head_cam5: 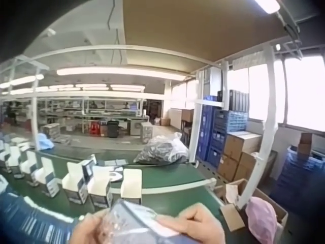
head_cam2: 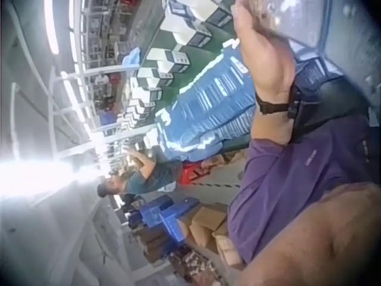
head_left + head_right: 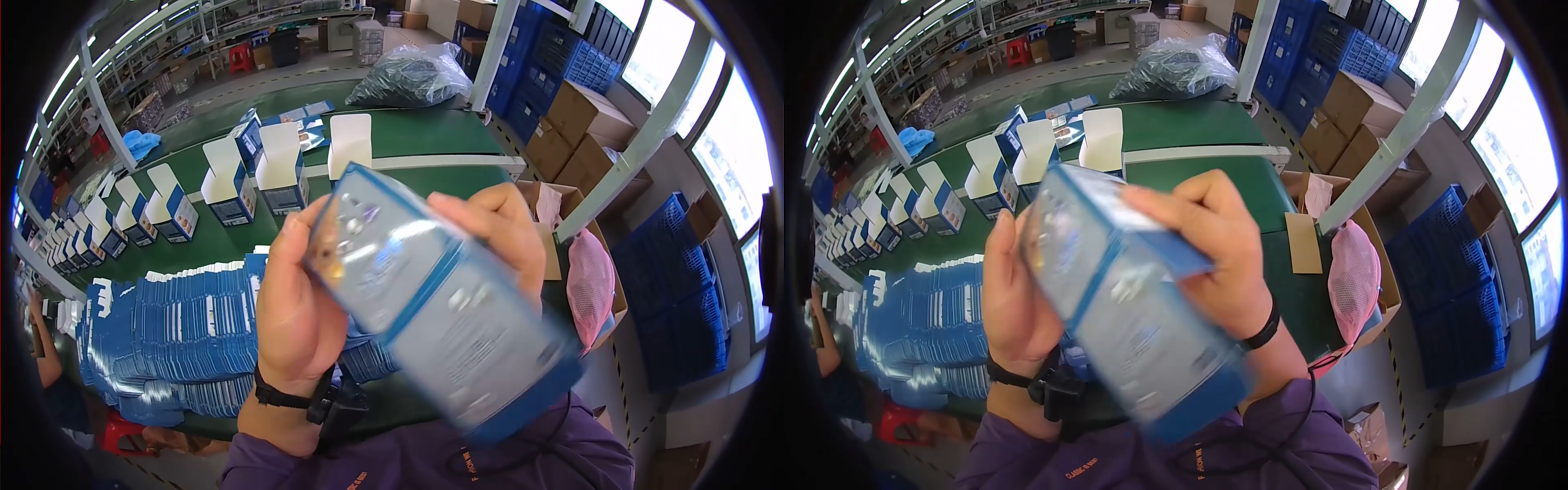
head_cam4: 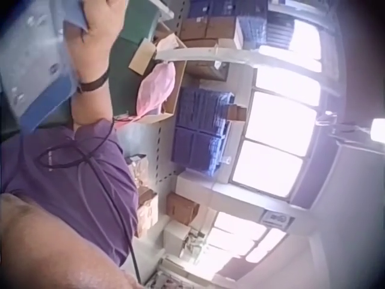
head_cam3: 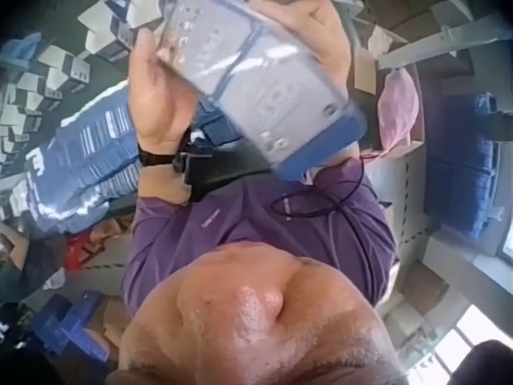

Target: The person folds a white cardboard insert and places it into a blue box before folding the box shut. They then pick up a blue packet, slide it into another blue box, and fold that box closed, repeating these sequences throughout the video.

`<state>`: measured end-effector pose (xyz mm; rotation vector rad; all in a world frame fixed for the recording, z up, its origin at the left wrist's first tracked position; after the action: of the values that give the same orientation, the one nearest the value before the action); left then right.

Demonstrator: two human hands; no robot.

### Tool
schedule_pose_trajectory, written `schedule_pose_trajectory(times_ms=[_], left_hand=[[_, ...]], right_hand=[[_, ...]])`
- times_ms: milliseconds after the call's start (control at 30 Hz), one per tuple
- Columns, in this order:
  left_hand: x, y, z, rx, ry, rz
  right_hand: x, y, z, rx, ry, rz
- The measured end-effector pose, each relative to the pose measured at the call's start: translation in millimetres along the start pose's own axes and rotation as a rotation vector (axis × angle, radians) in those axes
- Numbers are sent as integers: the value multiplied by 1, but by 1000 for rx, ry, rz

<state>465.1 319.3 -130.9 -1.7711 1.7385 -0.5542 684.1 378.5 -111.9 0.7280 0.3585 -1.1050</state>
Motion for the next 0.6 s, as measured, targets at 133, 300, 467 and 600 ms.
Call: schedule_pose_trajectory(times_ms=[133, 300, 467, 600], left_hand=[[12, -8, -24, -171, -396, -63], [14, -15, -26, -258, -521, -25], [13, -11, -24, -325, -532, -41], [9, -10, -24, -365, -568, -16]], right_hand=[[-28, 22, -72, 63, -441, -424], [-67, 29, -262, 448, -589, -148], [-54, 20, -267, 483, -691, -72], [-5, 19, -207, 477, -685, 34]])
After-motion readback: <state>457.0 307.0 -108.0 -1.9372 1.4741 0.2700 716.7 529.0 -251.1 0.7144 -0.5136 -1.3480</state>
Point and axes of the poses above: each hand's wrist, its own x-axis away from the middle knuckle, its own y-axis out of the back of the hand, z = x × y, the point moved 1 cm from there along -x, towards the middle knuckle, and after that the axes turned 6 degrees about -x, right-handed, at the moved point
